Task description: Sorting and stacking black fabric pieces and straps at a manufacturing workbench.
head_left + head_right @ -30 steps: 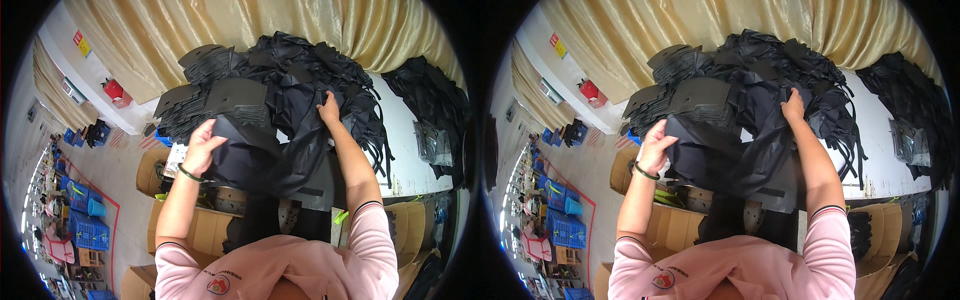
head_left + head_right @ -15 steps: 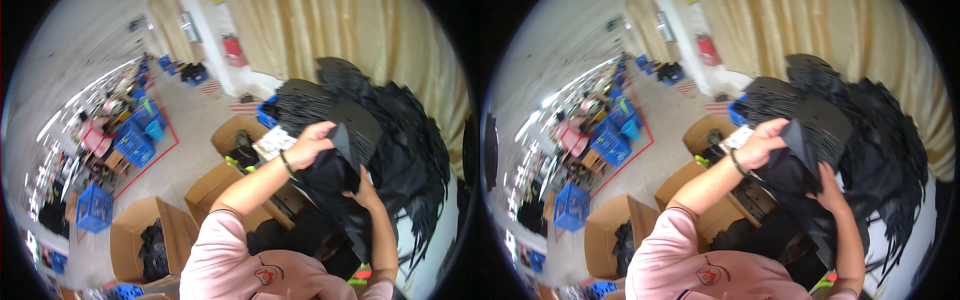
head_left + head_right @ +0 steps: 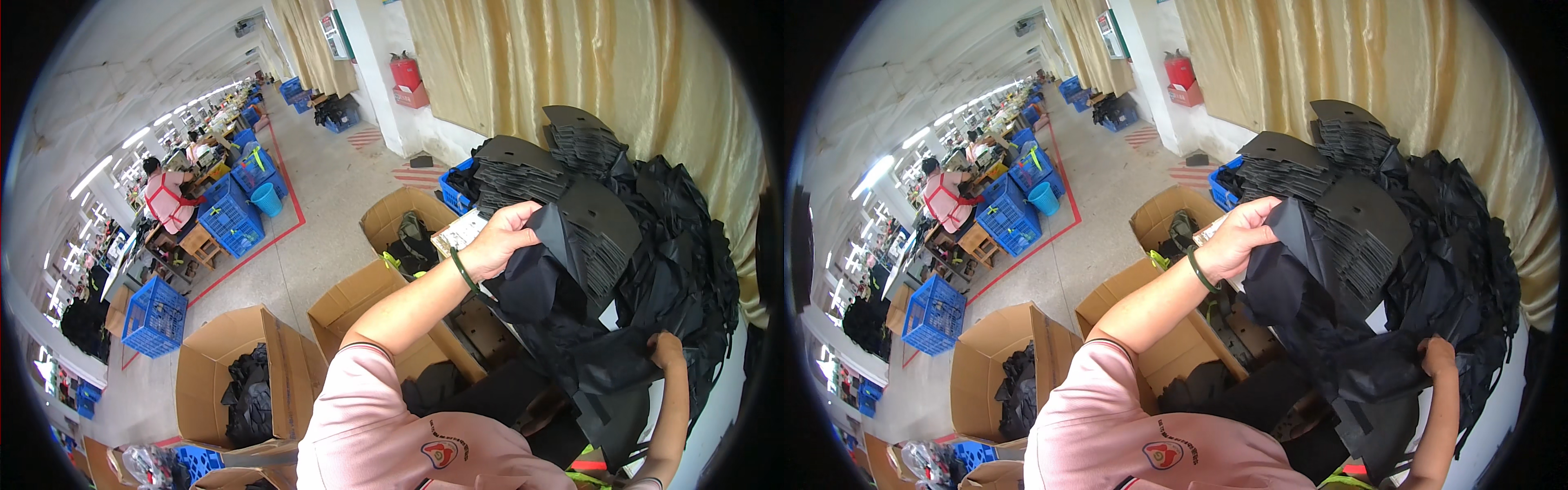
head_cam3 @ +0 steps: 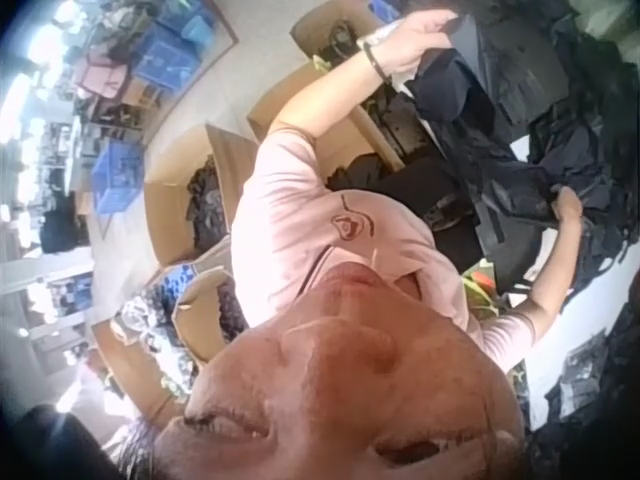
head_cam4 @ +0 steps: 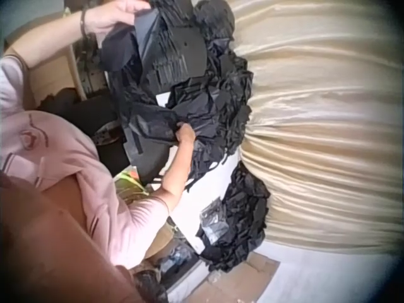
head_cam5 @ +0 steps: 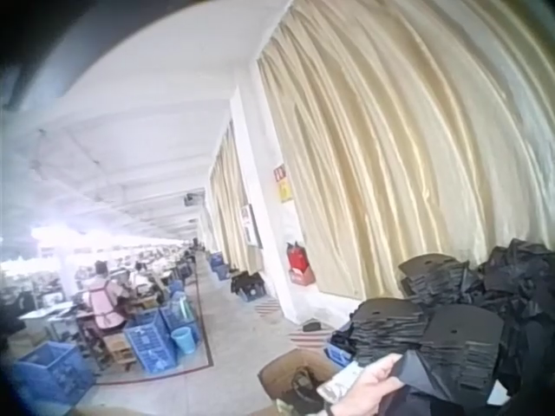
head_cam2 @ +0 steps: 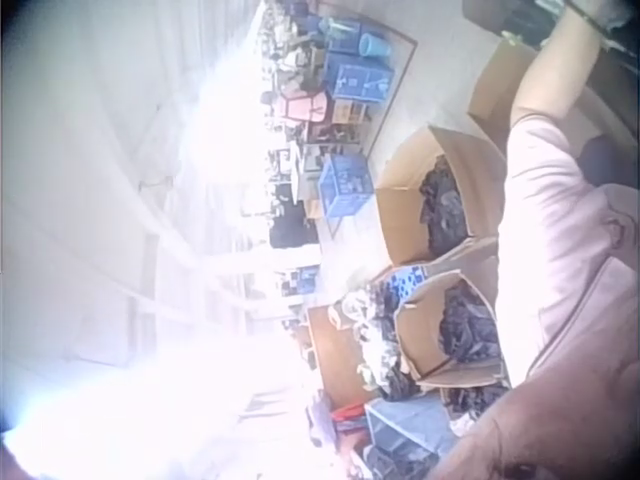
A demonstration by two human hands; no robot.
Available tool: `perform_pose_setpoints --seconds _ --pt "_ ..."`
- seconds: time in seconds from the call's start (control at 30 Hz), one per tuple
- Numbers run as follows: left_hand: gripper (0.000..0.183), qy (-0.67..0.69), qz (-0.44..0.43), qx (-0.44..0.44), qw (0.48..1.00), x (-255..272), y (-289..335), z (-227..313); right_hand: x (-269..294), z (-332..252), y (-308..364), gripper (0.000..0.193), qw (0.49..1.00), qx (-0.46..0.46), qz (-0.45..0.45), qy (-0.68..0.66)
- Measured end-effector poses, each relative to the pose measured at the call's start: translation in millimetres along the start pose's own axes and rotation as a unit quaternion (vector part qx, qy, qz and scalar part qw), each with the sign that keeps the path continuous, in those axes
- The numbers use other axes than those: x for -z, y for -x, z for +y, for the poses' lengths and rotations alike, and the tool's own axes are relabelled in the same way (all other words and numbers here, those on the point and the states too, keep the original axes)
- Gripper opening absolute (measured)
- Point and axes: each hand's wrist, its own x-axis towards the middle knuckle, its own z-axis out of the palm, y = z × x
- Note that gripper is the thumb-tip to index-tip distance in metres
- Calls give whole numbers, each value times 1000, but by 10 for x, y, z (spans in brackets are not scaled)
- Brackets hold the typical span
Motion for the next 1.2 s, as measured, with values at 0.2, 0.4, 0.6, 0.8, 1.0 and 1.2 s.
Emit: perform_pose_setpoints --seconds 0.2,0.4,0.6,0.8,1.0,1.2 --pt "24 8 -6 19 1000 -45 -32 -12 -300 100 82 58 987 87 137 15" --pt "20 1 -4 24 1000 -56 -29 -78 -227 153 33 44 1000 29 -3 -6" --pt "20 9 4 23 1000 -139 23 -91 -223 318 76 50 984 67 111 -123" --pt "30 -1 13 14 1000 -166 -19 -221 -483 169 370 49 990 103 88 42" --pt "46 -77 71 30 994 -86 84 -35 -847 464 -352 11 950 158 210 -169" --pt "44 -18 36 40 998 30 15 -177 134 878 -401 18 535 -91 385 -746"
